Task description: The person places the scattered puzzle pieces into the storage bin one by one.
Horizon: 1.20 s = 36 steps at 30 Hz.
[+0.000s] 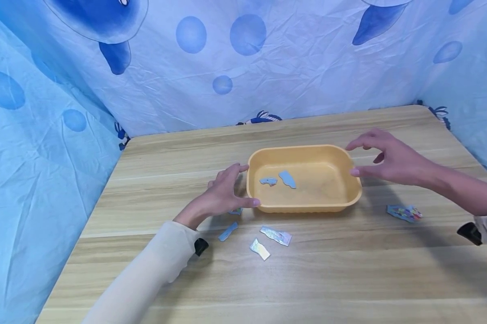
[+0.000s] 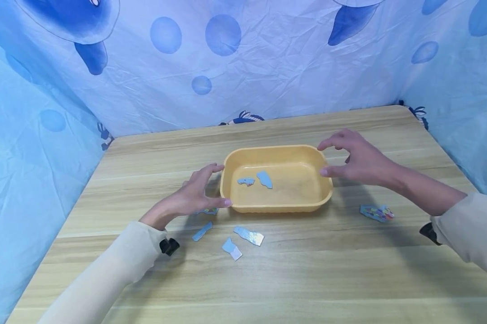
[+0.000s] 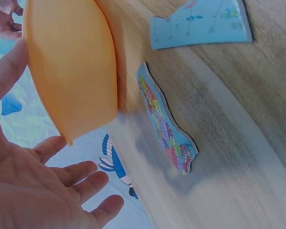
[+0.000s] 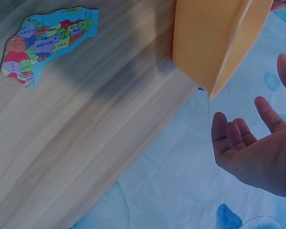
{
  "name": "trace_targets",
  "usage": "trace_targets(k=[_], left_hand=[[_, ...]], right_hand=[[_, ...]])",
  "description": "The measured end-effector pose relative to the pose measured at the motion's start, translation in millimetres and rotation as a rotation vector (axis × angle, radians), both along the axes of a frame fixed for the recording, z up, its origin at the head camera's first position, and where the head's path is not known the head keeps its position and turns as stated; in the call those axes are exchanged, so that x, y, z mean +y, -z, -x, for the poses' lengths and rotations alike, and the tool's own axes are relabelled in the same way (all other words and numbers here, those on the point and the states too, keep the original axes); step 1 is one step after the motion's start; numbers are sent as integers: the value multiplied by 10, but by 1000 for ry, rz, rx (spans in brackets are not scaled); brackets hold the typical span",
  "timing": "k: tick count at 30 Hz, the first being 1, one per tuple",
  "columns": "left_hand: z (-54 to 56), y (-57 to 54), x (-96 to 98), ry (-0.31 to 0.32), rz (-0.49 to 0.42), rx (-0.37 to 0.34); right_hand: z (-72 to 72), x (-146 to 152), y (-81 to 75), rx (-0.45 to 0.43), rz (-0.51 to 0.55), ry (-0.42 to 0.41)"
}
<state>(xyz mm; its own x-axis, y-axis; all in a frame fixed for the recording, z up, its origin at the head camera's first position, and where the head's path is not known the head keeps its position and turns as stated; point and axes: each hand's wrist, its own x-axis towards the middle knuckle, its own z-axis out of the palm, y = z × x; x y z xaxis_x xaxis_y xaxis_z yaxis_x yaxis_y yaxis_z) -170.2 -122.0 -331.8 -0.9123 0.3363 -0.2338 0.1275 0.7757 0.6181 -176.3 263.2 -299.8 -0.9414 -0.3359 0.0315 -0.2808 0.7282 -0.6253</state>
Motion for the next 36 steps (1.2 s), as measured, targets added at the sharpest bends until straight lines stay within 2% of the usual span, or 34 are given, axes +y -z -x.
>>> trace_targets(k=[9, 23, 36], left_hand=[[6, -2, 15, 16, -5, 12], [11, 19, 20, 3, 3, 4], [9, -17, 24, 2, 8, 1]], right_hand=[[-92, 191, 33, -20, -19, 53], [-220, 454, 148, -58, -35, 118], [-365, 668, 433, -32, -34, 115]])
